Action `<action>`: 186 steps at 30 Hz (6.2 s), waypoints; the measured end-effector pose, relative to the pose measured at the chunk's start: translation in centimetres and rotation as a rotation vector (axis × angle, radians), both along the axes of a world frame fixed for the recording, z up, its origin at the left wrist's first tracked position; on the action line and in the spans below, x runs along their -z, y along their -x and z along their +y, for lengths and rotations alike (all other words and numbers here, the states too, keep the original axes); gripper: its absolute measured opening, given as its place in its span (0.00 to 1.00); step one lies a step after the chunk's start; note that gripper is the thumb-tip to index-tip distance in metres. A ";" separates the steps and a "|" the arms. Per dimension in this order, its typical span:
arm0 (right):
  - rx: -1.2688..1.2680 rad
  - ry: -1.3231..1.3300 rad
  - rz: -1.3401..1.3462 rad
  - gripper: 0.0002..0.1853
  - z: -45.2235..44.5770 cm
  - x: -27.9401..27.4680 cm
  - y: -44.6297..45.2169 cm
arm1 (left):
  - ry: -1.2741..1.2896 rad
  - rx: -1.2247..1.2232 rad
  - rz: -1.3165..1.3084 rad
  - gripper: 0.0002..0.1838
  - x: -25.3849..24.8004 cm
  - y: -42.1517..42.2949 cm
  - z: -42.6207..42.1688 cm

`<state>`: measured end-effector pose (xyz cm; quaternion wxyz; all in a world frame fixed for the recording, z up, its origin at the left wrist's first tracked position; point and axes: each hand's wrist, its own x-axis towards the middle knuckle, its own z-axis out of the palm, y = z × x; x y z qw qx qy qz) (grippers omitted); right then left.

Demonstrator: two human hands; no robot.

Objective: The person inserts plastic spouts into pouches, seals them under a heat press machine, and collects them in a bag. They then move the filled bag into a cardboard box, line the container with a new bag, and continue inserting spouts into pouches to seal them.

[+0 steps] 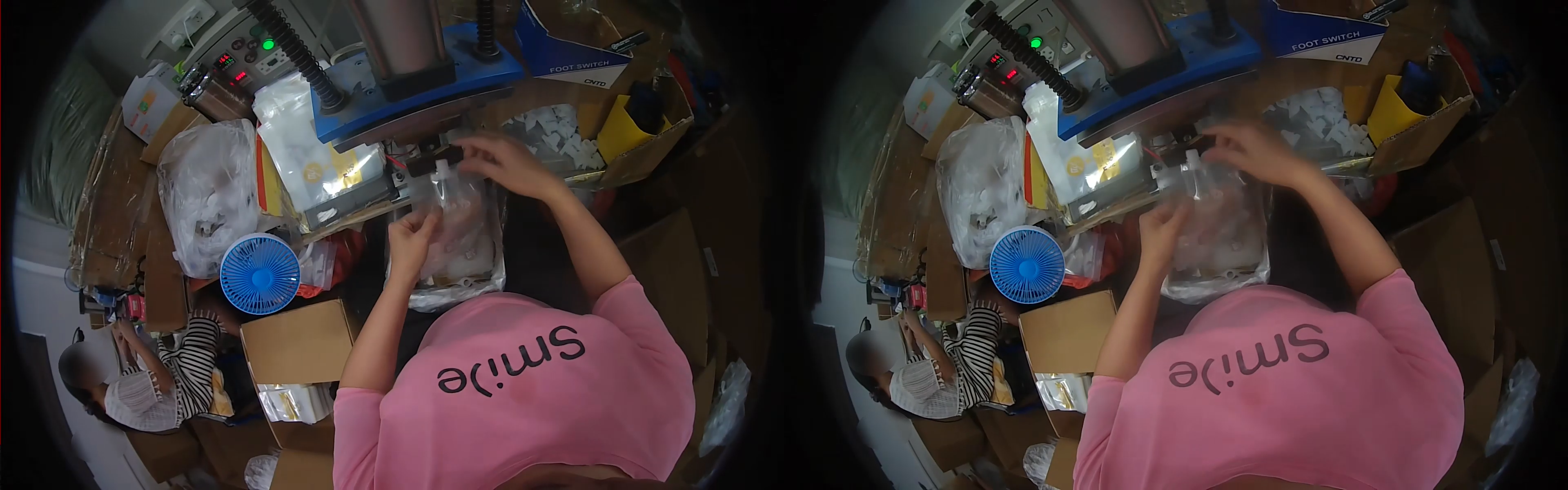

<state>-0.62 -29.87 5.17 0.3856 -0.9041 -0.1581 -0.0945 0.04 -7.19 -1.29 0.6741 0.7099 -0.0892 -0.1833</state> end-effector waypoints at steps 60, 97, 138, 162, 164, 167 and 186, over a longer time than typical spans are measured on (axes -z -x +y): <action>0.665 0.411 -0.062 0.11 -9.2 5.7 0.8 | -0.641 -0.335 -0.717 0.26 -1.5 -7.5 3.8; 0.691 0.445 -0.246 0.12 -7.7 6.2 -0.9 | 0.324 -0.215 0.264 0.12 0.9 -3.7 -2.8; -0.068 -0.162 0.037 0.11 1.8 -0.4 1.0 | -0.036 0.031 -0.032 0.09 0.8 1.2 1.5; -0.217 0.279 0.505 0.25 4.1 13.7 2.5 | 0.379 -0.196 0.319 0.11 0.6 -3.6 -2.6; -0.160 0.358 0.630 0.28 6.4 16.8 2.9 | 0.345 -0.080 0.388 0.12 -0.2 -3.4 -1.8; -0.213 0.701 0.276 0.33 8.2 20.1 3.5 | 0.300 0.102 0.368 0.15 3.4 -4.4 2.5; 0.794 -1.111 0.616 0.26 -4.0 20.7 3.2 | -0.352 0.062 0.385 0.23 19.0 -2.0 12.6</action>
